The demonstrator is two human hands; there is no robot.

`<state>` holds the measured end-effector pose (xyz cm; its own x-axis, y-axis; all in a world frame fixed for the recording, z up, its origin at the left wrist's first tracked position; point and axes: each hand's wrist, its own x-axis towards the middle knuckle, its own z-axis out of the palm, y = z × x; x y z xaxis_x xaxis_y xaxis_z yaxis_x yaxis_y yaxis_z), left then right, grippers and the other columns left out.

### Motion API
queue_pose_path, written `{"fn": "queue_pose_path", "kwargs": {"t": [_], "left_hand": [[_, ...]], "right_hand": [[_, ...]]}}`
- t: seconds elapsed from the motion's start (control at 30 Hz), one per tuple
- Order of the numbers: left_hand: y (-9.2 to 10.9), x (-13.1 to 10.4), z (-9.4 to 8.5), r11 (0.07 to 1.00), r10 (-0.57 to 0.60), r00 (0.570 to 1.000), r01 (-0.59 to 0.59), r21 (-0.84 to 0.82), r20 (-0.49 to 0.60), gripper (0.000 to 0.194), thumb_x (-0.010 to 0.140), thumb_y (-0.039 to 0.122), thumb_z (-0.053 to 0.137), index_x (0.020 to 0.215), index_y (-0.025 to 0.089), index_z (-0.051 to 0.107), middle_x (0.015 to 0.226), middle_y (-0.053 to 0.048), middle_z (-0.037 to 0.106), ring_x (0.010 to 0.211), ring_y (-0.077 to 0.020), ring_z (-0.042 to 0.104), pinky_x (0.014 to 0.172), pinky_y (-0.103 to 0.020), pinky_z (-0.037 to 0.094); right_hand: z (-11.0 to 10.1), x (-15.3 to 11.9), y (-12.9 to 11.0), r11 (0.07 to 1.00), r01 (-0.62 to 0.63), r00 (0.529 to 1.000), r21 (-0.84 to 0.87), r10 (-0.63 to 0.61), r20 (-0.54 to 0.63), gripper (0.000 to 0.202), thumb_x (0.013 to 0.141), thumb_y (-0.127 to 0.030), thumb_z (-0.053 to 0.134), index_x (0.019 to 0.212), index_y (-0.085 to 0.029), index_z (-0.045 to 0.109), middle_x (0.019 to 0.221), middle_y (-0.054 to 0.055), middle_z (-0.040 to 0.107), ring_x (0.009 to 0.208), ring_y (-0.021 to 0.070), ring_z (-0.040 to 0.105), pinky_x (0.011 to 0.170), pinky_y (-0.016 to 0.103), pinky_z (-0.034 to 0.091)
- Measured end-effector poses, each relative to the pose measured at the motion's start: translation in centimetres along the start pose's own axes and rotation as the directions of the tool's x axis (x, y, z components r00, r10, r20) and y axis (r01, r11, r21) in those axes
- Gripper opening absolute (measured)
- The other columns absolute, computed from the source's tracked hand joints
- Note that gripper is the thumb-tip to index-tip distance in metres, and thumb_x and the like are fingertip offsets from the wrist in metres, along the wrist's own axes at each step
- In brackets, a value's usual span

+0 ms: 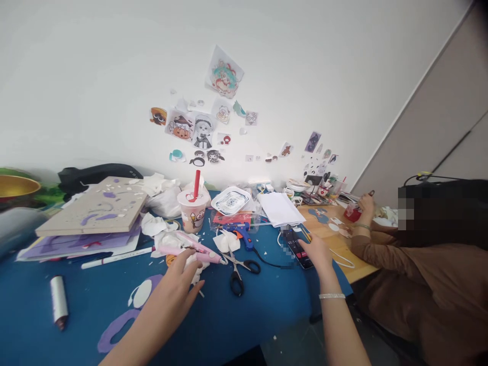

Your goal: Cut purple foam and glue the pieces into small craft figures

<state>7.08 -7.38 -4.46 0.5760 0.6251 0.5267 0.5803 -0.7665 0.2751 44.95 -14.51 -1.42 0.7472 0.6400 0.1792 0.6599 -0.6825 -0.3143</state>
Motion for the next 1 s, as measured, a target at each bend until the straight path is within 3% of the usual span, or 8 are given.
{"fn": "queue_pose_path", "kwargs": {"t": [0.2,0.53,0.77,1.0], "left_hand": [[-1.1,-0.9,-1.4,0.995,0.038,0.993,-0.028,0.095,-0.110,0.018,0.085,0.029,0.042,0.095,0.019,0.053,0.118,-0.015,0.045,0.109,-0.0306,0.047,0.086,-0.048,0.045],[-3.0,-2.3,-4.4,0.985,-0.031,0.984,0.060,0.162,-0.175,0.022,0.085,0.033,0.042,0.096,0.019,0.055,0.119,-0.014,0.044,0.111,-0.0305,0.046,0.089,-0.047,0.044],[-5.1,-3.8,-4.9,0.972,-0.098,0.976,0.135,0.192,-0.193,0.026,0.085,0.036,0.040,0.094,0.018,0.057,0.118,-0.015,0.047,0.113,-0.0320,0.045,0.091,-0.050,0.042],[-5.9,-4.3,-4.8,0.964,-0.117,0.973,0.160,0.213,-0.200,0.038,0.086,0.041,0.034,0.090,0.015,0.061,0.113,-0.018,0.050,0.110,-0.0331,0.048,0.090,-0.050,0.042]], "right_hand": [[2.0,1.8,-1.1,0.994,0.047,0.991,-0.101,-0.034,0.128,0.050,0.069,-0.050,0.060,0.106,-0.017,0.060,0.101,0.015,0.066,0.098,0.0281,0.059,0.072,0.032,0.041],[2.0,2.6,-1.9,0.982,0.054,0.985,-0.181,-0.022,0.173,0.048,0.066,-0.049,0.064,0.102,-0.018,0.058,0.100,0.015,0.066,0.096,0.0292,0.060,0.070,0.034,0.043],[2.4,3.1,-1.5,0.984,0.064,0.980,-0.167,-0.030,0.199,0.048,0.066,-0.050,0.062,0.101,-0.018,0.058,0.099,0.014,0.066,0.092,0.0281,0.062,0.067,0.034,0.043],[2.3,3.4,-1.3,0.986,0.044,0.973,-0.158,-0.006,0.230,0.046,0.064,-0.052,0.063,0.094,-0.017,0.062,0.097,0.012,0.067,0.090,0.0270,0.063,0.068,0.032,0.045]]}}
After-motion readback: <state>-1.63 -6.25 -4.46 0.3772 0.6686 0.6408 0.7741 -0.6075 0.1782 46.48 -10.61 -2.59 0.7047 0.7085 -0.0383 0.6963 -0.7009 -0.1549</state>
